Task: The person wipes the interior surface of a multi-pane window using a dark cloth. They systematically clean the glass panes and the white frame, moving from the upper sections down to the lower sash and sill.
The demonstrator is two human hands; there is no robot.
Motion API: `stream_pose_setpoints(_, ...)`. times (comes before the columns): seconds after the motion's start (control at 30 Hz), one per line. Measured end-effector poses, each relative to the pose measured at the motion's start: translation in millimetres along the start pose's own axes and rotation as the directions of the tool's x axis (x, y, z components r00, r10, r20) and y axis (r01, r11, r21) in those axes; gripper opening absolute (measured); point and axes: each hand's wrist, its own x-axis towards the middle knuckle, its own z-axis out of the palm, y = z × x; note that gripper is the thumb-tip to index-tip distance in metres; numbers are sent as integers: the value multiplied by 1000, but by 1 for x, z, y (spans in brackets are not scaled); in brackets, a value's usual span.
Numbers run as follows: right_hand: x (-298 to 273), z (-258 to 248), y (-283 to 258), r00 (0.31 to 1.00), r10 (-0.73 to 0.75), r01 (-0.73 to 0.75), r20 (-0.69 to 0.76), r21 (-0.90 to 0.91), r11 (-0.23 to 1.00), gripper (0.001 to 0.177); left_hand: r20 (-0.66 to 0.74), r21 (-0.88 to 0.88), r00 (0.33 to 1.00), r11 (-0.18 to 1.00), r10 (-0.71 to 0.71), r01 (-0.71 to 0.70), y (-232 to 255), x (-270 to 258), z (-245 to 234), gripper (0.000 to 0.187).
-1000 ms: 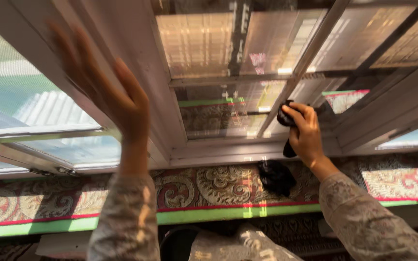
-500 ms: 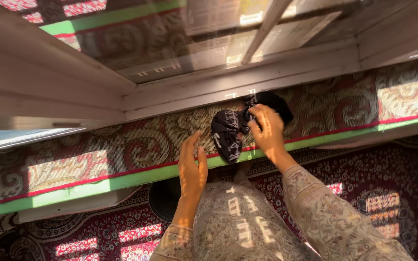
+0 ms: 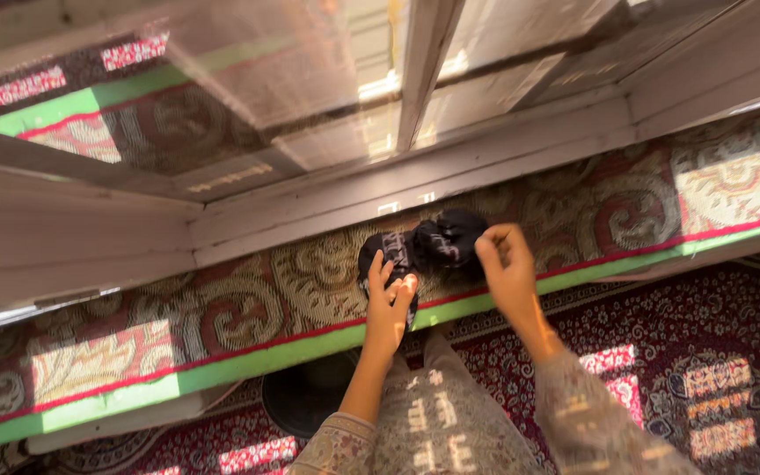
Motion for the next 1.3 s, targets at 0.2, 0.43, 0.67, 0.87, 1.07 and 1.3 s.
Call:
stream_pose_setpoints(0.2,-10,-2,-57,992,25,-53,126,227,973,21,61,-299,991,945,-117,130,46,7,50,60)
stream_pose_setpoints(0.43,1,-24,-124,856,-515,516,-41,63,854,68,275,-57,906,946,323,-320,118,-17,114,63)
stream_pose_setpoints(0.67,70,-97,-179,754,-477,516,-452,-42,855,66,427,89,672,711,606,-698,182,-49,119,68)
stream_pose_setpoints(0.87,128,-145,-247,488,-720,710,-493,-256,656,81,204,64,832,841,516,-538,200,-35,104,50)
stream_pose_setpoints(1.07,167,-106,-287,382,-745,714,-547,-337,614,69,104,-81,781,788,616,-611,199,-29,90,36)
stream_pose_setpoints(1.3,140,-44,-266,321,-918,677,-230,-622,393,60,69,-13,805,807,589,-590,212,-36,92,38)
